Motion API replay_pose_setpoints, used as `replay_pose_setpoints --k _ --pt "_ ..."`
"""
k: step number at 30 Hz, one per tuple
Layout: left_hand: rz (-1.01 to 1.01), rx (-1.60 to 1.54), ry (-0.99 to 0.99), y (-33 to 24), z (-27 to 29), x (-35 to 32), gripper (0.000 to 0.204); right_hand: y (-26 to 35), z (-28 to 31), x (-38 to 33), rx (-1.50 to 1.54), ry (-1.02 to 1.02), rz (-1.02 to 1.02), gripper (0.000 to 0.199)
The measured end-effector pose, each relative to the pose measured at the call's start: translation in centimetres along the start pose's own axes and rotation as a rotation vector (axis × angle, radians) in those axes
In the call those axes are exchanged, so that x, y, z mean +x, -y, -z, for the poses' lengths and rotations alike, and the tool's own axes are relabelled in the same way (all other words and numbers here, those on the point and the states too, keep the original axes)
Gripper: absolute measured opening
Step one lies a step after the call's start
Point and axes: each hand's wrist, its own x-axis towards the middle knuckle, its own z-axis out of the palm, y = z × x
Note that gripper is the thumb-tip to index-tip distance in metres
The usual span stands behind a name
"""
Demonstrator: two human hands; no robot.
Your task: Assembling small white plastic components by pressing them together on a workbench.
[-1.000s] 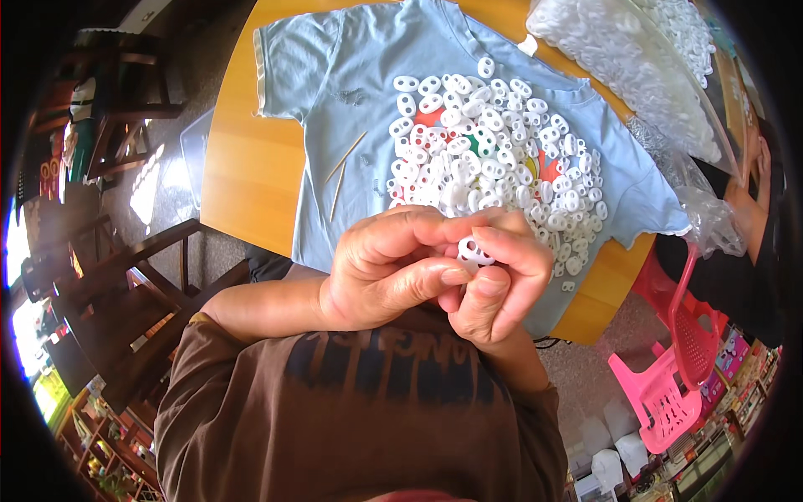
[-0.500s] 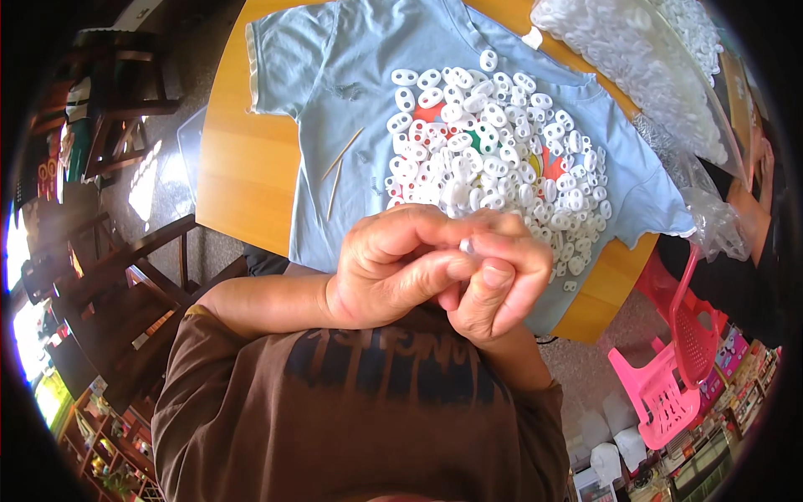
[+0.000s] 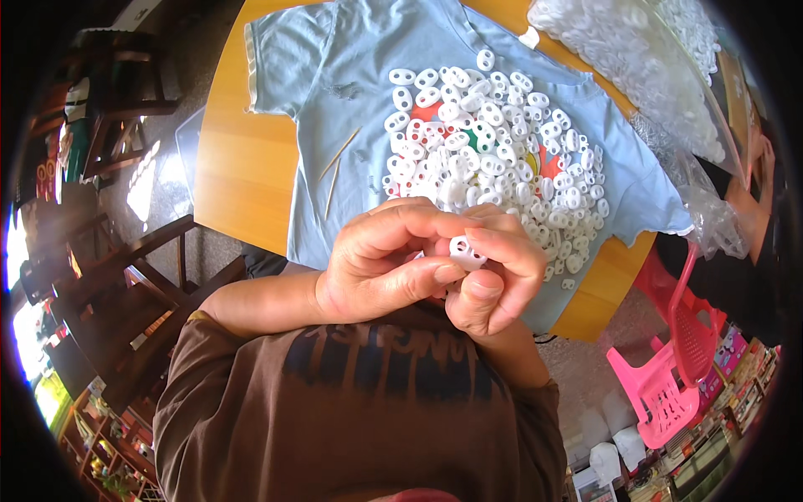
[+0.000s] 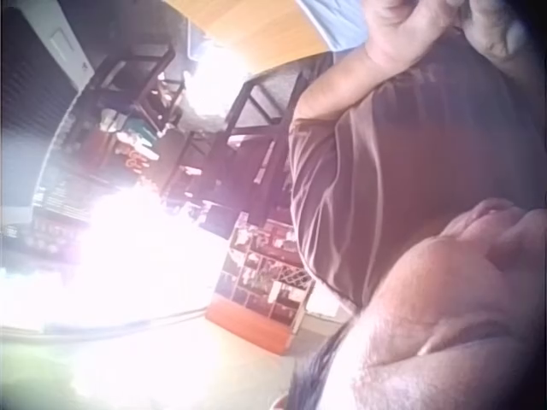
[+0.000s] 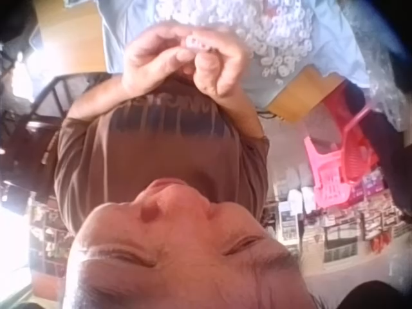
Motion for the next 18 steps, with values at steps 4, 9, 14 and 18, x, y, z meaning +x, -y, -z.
replay_pose_setpoints --k 4,9,14,18 --pt "0.008 -0.02 0.061 -0.5 0.3 -0.3 0.03 0.0 -0.3 0.1 -0.063 0.012 0.006 0.026" --pt "0.05 -0.11 -0.034 -0.1 0.1 -1.1 0.023 1.3 -0.4 -0.1 -0.31 0.123 -0.121 0.029" --pt "-0.024 -0.088 -0.095 -0.1 -0.3 -1.9 0.021 2.3 -1.2 -1.8 -0.416 0.006 -0.125 0.031" --pt "0.042 -0.189 -0.145 -0.6 -0.2 -3.2 0.021 1.9 -1.3 -2.3 -0.421 0.062 -0.061 0.031"
